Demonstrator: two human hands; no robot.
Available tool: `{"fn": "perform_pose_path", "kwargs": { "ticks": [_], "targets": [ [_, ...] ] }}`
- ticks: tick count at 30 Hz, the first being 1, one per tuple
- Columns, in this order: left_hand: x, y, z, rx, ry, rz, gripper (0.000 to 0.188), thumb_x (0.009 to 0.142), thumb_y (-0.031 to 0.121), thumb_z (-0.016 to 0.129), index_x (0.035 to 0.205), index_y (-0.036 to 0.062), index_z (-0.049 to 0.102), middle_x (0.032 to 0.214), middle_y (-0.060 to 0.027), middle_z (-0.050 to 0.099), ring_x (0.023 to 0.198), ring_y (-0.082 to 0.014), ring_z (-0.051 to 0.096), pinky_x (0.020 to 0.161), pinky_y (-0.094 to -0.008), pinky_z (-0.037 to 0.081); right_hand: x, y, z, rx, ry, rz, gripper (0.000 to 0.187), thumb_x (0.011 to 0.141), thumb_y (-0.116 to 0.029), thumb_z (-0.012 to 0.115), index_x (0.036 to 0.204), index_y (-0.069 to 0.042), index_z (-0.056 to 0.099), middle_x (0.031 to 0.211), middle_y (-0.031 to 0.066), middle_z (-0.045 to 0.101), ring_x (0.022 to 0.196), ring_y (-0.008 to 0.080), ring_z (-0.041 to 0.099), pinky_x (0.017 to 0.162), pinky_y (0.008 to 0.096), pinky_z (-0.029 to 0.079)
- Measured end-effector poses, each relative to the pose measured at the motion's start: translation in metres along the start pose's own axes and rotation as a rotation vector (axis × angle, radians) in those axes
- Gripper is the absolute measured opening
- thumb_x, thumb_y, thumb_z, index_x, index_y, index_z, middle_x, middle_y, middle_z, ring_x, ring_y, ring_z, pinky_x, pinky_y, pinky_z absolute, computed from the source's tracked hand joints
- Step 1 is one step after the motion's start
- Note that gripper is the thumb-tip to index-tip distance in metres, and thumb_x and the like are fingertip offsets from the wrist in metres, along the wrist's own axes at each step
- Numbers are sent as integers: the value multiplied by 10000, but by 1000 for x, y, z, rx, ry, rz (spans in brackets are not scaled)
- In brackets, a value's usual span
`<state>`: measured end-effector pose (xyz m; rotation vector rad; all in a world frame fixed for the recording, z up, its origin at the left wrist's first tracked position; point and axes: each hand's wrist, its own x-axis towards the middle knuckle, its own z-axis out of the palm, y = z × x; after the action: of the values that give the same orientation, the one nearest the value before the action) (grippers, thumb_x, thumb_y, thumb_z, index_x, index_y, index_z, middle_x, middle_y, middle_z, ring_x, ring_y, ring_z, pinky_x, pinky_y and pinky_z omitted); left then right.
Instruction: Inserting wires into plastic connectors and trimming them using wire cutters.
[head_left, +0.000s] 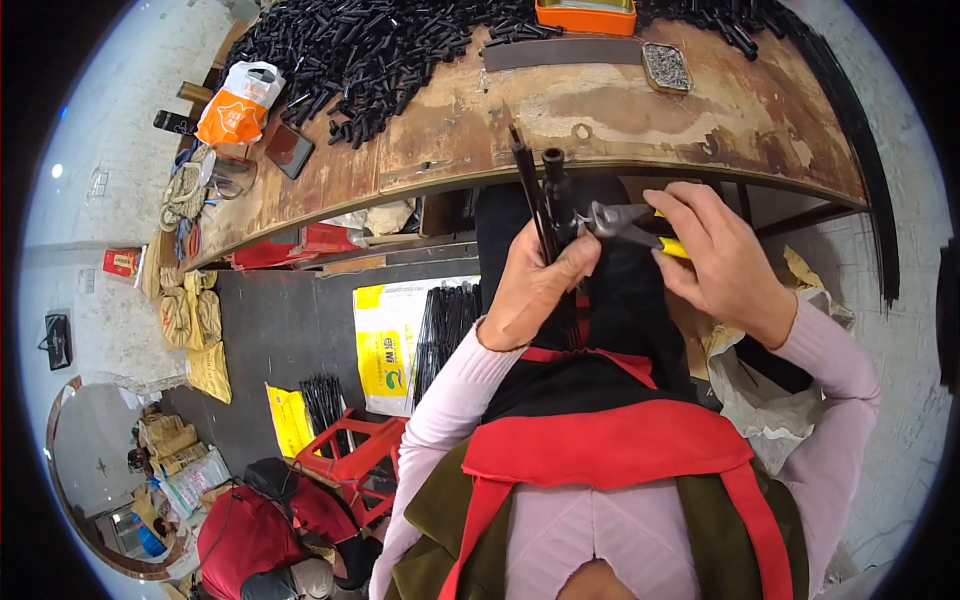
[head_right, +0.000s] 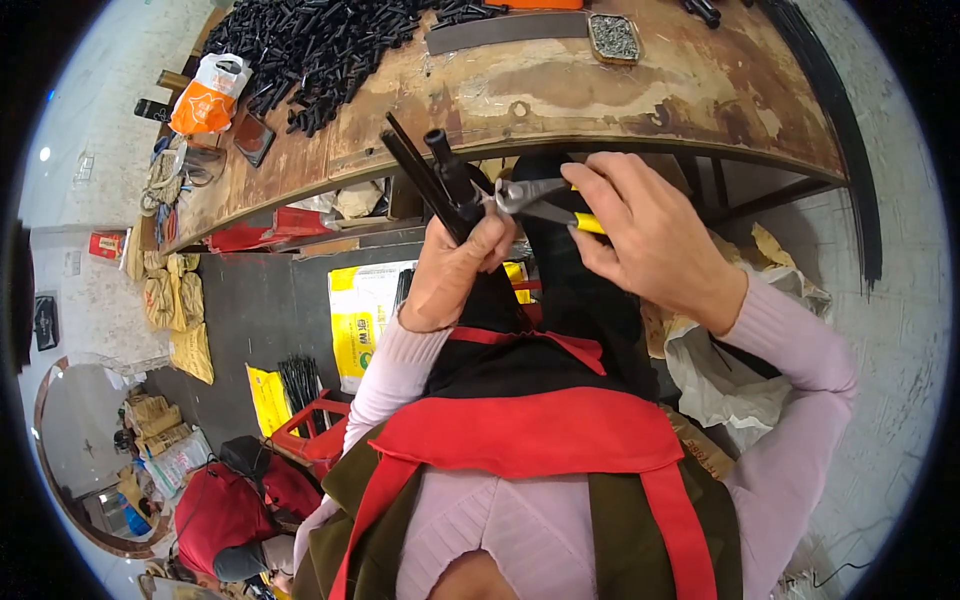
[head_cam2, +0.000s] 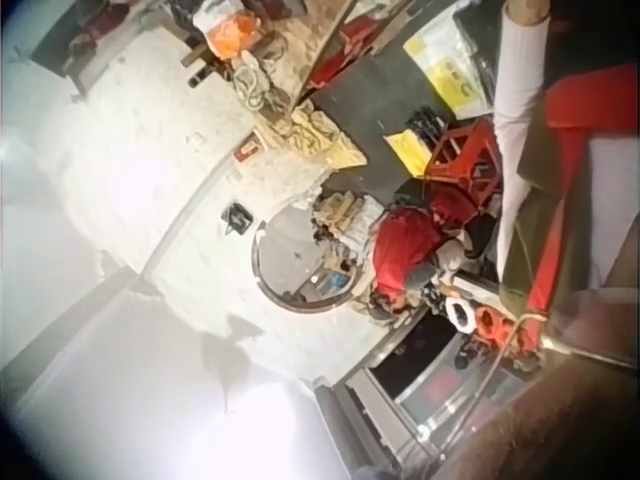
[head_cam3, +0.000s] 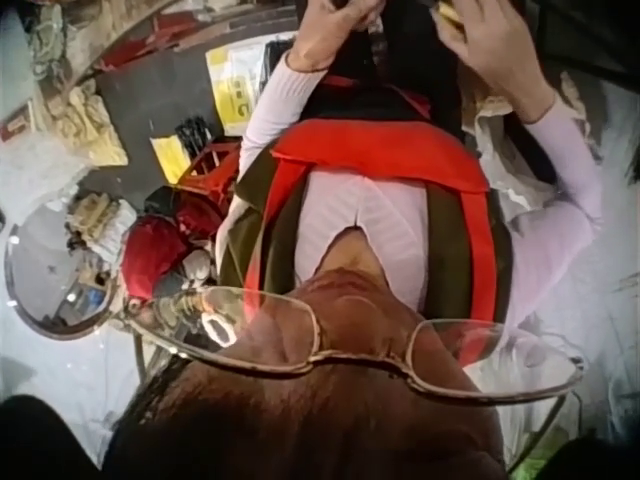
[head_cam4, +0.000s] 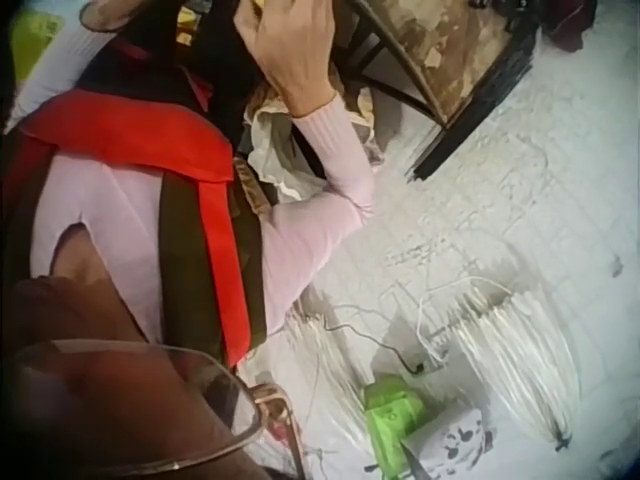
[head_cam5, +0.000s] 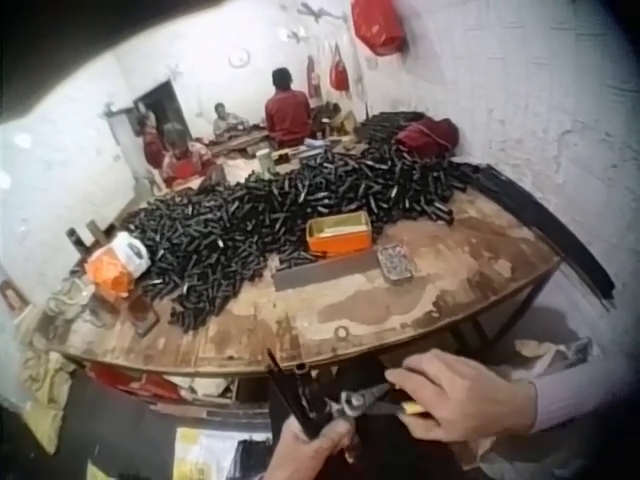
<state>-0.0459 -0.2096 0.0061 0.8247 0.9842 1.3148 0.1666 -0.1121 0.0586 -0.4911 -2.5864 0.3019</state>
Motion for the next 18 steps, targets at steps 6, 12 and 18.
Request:
{"fn": "perform_pose_path", "kwargs": {
  "ticks": [6,12,18],
  "targets": [
    [-1,-7,-3,-90,-41,-5,214,948,233,668,998,70,538,764,17,547,623,-39,421,537,-191,319,33,-10,-53,787,-787,614,457,780,-138,794,1120,11,529,671,103,580,612,144,652,551,268,480],
    [-4,-2,1,-82,-159,59,304,932,243,685,1099,58,511,743,31,499,604,-42,400,522,-195,303,-11,-19,-8,460,-366,381,438,809,-139,741,1149,7,506,839,103,582,676,219,587,643,332,487],
    [-3,-2,-6,-72,-84,118,544,922,191,690,1379,47,432,754,33,499,557,-48,408,497,-207,309,-14,-11,-9,301,-213,188,422,844,-69,656,1222,28,494,845,140,615,705,326,654,649,352,516]
  ]
}}
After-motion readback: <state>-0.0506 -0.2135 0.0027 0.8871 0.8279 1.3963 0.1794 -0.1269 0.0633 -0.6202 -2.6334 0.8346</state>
